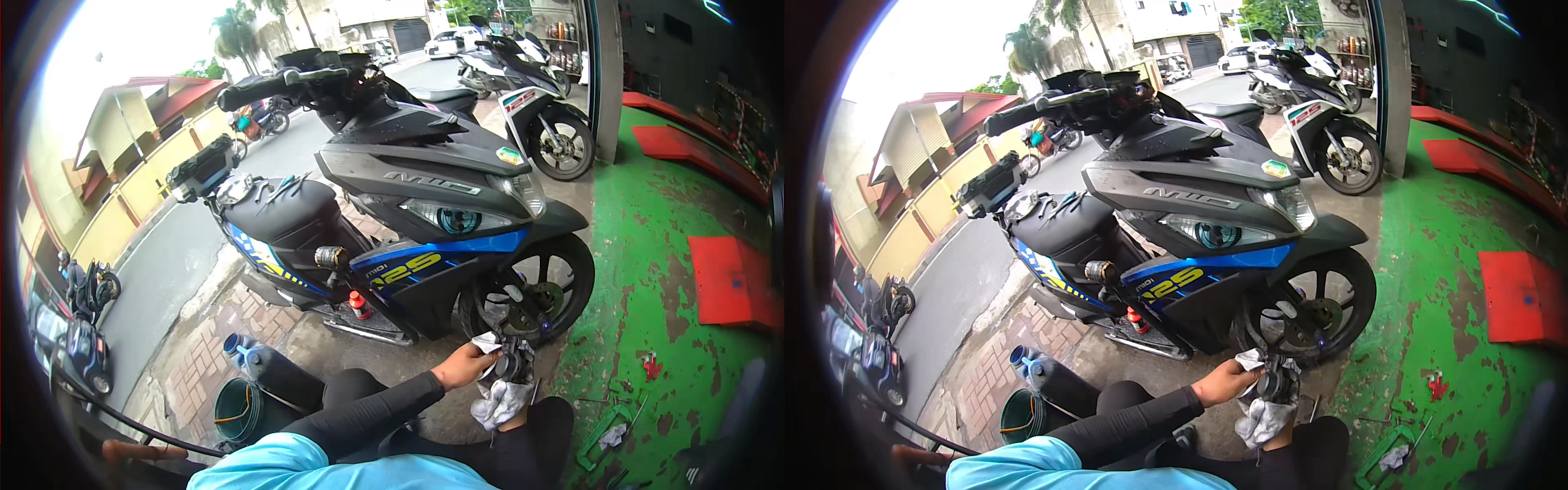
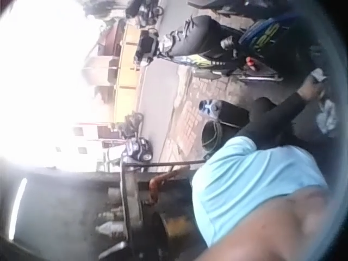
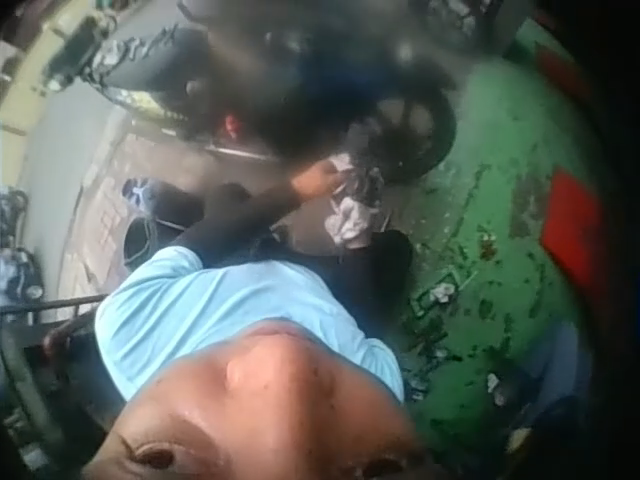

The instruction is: Cleaning a motorcycle brake caliper with a rag.

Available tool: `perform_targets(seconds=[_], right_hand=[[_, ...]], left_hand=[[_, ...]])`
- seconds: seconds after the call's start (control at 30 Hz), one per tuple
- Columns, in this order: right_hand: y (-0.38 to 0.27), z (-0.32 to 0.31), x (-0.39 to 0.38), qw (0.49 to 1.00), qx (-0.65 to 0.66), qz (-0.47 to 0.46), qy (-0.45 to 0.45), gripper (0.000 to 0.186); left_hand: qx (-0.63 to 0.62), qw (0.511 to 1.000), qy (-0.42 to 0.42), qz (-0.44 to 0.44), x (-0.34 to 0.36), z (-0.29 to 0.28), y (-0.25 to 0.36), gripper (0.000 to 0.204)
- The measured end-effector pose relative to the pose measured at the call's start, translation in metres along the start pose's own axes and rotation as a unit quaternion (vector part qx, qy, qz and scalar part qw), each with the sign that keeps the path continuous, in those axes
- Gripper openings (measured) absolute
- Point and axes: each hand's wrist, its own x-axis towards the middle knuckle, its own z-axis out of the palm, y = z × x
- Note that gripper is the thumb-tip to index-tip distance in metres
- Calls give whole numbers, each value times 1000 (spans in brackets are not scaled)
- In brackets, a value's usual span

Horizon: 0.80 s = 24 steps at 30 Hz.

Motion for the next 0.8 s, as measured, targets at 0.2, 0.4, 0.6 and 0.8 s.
perform_targets(seconds=[0.2, 0.4, 0.6, 0.8], right_hand=[[2, 16, 45, 993, 100, -32, -45, 55], [-4, 5, 58, 985, 164, -32, -49, 51], [-6, 7, 61, 968, 240, -16, -68, 47], [0, -8, 57, 952, 301, 6, -58, 44]], left_hand=[[405, 880, -232, -83, -55, -90, 146, 41], [606, 761, 105, 207, -90, -120, 395, 37], [693, 576, 276, -334, -50, -192, 508, 98], [704, 522, 274, -395, -46, -230, 472, 66]])
